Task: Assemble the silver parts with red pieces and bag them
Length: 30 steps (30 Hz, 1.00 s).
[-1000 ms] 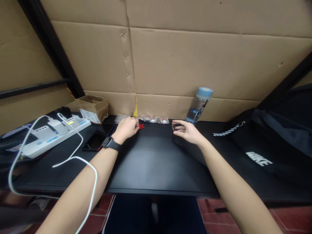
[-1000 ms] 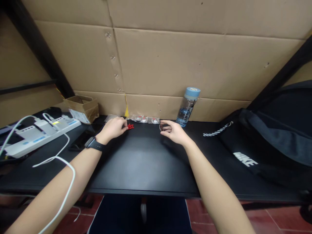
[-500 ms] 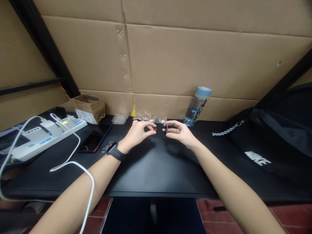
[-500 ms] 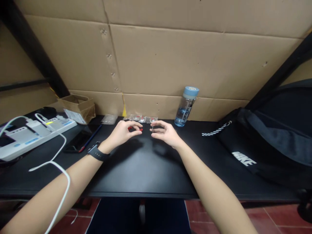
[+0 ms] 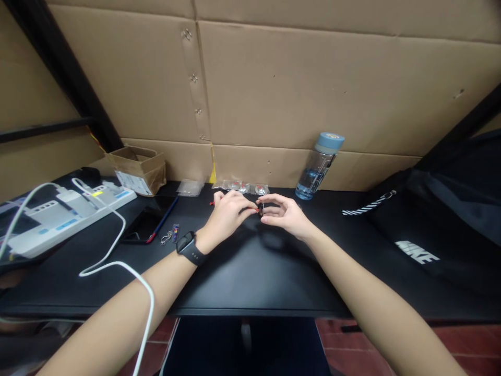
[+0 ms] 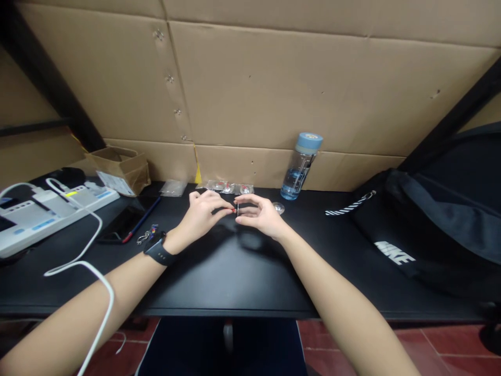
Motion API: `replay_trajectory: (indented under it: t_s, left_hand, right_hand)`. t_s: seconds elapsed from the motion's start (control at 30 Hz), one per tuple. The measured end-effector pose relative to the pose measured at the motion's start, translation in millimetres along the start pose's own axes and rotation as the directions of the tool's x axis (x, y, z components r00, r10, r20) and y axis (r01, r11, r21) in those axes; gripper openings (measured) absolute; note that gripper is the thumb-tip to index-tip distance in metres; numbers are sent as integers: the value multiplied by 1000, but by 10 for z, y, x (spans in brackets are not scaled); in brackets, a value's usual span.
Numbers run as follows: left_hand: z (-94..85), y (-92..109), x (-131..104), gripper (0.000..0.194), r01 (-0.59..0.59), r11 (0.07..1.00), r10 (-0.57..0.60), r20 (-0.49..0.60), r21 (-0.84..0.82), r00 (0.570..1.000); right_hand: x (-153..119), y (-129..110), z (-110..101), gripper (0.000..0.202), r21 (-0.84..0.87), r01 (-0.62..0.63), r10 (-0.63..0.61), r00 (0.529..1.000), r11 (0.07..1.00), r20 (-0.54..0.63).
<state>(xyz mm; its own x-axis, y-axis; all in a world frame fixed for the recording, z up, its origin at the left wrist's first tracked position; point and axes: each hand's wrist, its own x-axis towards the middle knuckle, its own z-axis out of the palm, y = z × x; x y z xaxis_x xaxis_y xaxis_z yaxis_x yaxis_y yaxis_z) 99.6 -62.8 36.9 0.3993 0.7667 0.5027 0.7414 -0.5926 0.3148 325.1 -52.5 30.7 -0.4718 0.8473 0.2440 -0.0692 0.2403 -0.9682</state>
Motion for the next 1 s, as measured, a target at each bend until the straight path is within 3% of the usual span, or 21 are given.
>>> replay_trajectory:
  t_s: [0.37,1.0]
  left_hand:
    - [15,82,-27,14,-95,992,109,-183,80,977]
    - [51,85,-20,9,-39,998,47,-186,47,981]
  right_hand:
    - [5,48,50,59,11,6,-6,1000,1000,-15]
    - [5,48,85,63,-37,44,-46,998,998,-36]
